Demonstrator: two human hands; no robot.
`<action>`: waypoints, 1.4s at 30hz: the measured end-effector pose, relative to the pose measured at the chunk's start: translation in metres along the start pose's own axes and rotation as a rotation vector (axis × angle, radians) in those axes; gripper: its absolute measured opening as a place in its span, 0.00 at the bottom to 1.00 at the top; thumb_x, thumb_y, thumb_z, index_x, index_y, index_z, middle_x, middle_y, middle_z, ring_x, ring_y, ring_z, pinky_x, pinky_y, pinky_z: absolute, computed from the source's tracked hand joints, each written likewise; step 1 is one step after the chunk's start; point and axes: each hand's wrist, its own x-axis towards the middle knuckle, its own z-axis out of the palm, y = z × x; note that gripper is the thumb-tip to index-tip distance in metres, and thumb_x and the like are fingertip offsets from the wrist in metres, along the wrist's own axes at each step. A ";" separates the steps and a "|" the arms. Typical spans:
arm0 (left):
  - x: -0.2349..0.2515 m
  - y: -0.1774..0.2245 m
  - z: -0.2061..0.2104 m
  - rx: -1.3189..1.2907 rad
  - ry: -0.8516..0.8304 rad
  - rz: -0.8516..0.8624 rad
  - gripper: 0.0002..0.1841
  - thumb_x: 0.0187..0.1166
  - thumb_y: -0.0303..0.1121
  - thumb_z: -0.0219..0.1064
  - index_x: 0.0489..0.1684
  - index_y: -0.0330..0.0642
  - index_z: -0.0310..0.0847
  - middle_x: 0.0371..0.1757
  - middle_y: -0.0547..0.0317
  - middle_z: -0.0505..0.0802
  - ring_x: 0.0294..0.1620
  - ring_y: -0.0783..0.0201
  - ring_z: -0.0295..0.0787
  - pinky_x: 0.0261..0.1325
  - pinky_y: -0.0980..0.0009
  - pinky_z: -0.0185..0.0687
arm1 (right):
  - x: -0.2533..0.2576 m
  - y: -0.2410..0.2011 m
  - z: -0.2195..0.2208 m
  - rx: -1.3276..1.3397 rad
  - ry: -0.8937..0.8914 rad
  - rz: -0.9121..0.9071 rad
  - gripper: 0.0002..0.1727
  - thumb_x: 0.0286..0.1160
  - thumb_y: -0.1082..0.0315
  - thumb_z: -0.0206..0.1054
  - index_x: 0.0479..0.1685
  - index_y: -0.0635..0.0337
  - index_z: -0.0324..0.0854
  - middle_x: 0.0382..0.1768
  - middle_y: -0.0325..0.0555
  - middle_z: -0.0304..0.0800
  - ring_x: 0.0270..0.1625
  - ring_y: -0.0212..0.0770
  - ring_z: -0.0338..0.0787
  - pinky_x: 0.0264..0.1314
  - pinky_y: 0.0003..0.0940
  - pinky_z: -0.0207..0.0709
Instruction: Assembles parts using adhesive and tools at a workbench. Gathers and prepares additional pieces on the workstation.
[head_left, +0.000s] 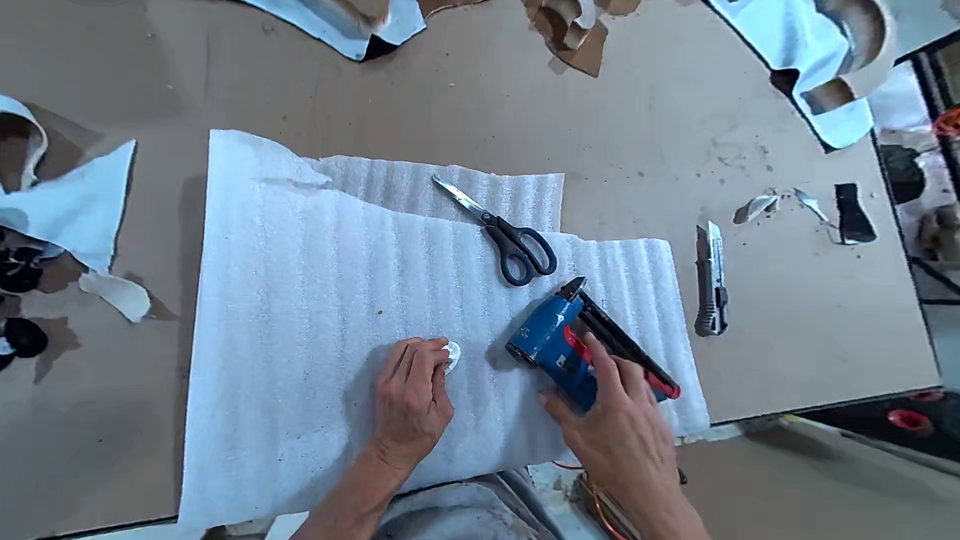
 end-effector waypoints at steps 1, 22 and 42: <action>0.000 0.000 0.000 -0.003 -0.002 -0.004 0.10 0.80 0.29 0.60 0.34 0.45 0.88 0.51 0.61 0.97 0.57 0.65 0.92 0.62 0.72 0.87 | 0.003 0.005 0.004 -0.025 -0.037 -0.008 0.53 0.55 0.47 0.84 0.87 0.57 0.69 0.59 0.69 0.85 0.56 0.73 0.87 0.50 0.69 0.81; 0.001 0.000 -0.002 -0.033 -0.040 -0.032 0.07 0.83 0.30 0.60 0.42 0.45 0.86 0.51 0.61 0.95 0.60 0.63 0.90 0.63 0.69 0.86 | 0.018 -0.062 -0.068 0.244 -0.488 -0.209 0.17 0.61 0.58 0.76 0.48 0.56 0.93 0.32 0.42 0.97 0.34 0.32 0.94 0.37 0.35 0.86; 0.012 -0.003 -0.007 -0.040 -0.052 -0.026 0.09 0.81 0.31 0.61 0.40 0.44 0.90 0.50 0.61 0.96 0.55 0.66 0.92 0.58 0.69 0.89 | 0.016 -0.049 -0.074 0.132 -0.338 -0.097 0.17 0.60 0.53 0.72 0.44 0.51 0.91 0.24 0.37 0.91 0.26 0.37 0.91 0.25 0.47 0.82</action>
